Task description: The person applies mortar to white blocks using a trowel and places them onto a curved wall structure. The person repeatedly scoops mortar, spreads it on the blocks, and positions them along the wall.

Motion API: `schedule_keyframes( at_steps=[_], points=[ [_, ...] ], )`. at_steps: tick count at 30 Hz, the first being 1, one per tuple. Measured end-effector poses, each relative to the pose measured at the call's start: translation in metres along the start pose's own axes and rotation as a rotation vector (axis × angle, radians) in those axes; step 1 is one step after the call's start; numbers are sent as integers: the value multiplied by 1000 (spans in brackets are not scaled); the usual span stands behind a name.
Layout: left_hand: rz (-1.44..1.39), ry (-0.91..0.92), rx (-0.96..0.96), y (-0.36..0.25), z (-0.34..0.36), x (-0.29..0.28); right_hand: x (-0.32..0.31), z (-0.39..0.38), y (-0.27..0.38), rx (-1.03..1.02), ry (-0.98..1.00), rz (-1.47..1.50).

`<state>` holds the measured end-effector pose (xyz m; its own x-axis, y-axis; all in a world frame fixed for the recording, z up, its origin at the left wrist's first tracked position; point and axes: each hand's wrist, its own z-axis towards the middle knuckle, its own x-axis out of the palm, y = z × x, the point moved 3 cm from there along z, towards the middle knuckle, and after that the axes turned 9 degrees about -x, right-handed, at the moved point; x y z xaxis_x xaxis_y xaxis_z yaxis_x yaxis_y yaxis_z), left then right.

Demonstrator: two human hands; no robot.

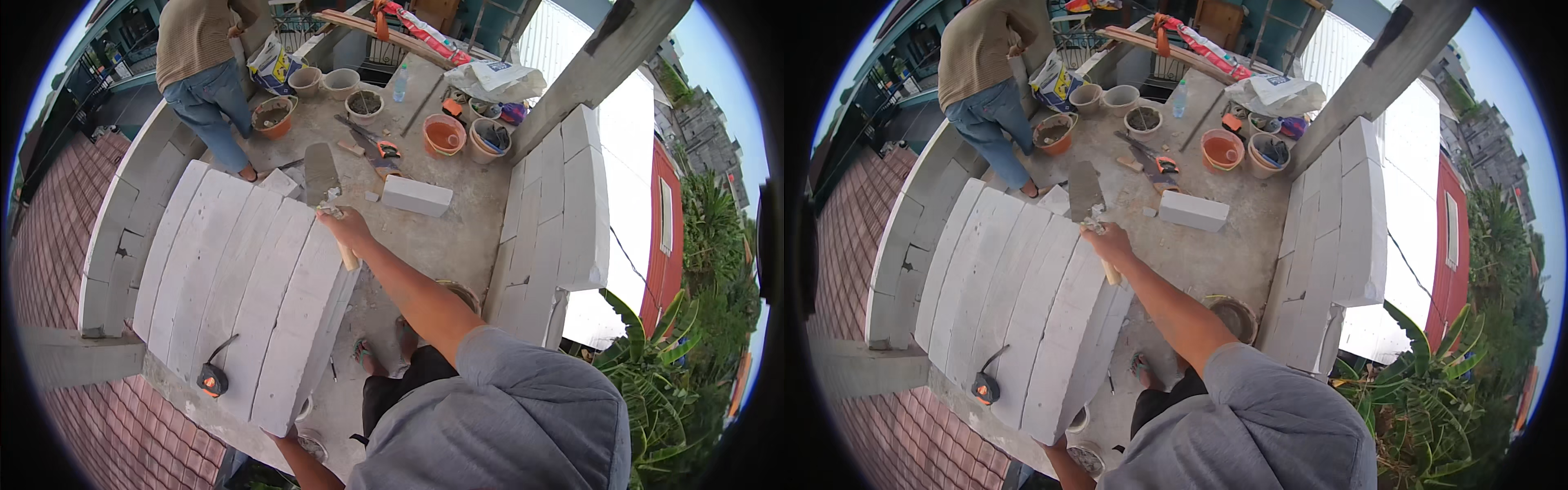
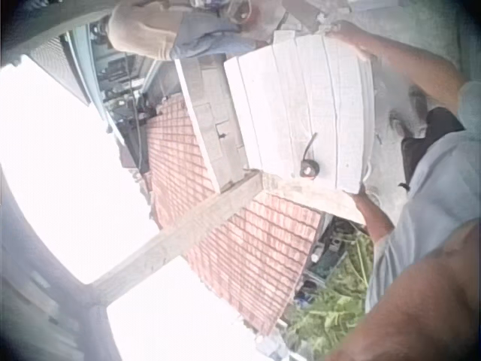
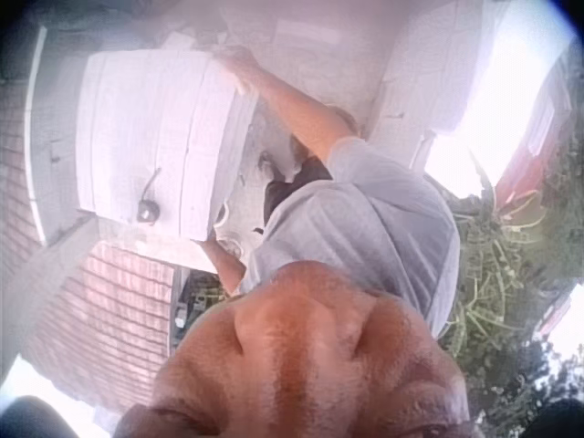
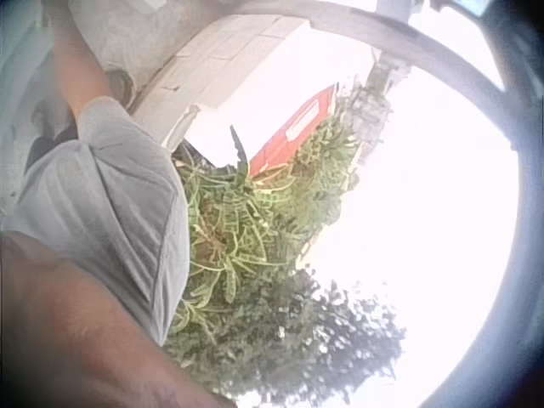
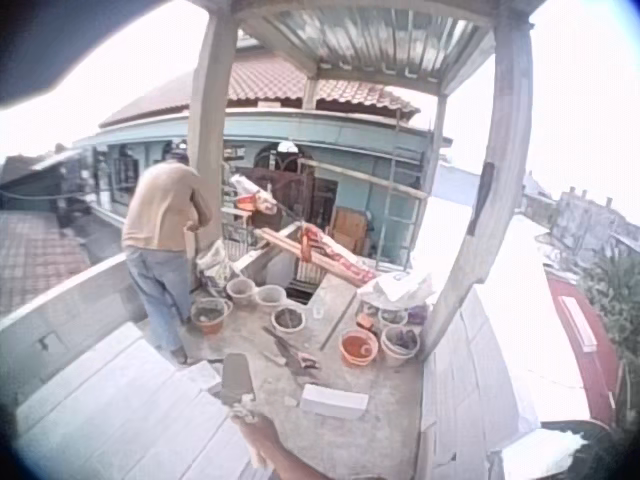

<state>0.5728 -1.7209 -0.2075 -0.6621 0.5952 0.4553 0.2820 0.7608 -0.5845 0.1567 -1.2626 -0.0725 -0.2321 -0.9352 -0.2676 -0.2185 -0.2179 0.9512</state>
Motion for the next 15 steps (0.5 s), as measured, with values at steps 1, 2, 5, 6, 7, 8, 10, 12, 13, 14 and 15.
schedule_keyframes(
  at_steps=[1,2,5,6,7,8,10,12,13,14,15],
  points=[
    [24,-54,2,0,2,-5,10,-1,5,16,87,41],
    [30,-118,20,-4,6,-7,13,-6,24,22,111,15],
    [35,-193,12,2,21,9,-2,-7,35,32,29,37],
    [37,-191,-1,4,25,15,-6,-9,30,30,9,60],
    [43,-191,-8,4,28,20,-7,-11,25,29,-6,81],
    [47,-192,-20,6,30,25,-6,-9,22,26,1,88],
    [51,-187,-38,6,38,33,-1,2,20,16,23,109],
    [59,-180,-49,5,46,42,2,5,20,24,41,117],
    [60,-176,-62,4,47,45,5,5,24,28,55,123],
    [56,-169,-65,6,52,49,6,7,28,14,61,116],
    [57,-167,-64,3,54,50,7,8,32,-1,69,109]
  ],
)
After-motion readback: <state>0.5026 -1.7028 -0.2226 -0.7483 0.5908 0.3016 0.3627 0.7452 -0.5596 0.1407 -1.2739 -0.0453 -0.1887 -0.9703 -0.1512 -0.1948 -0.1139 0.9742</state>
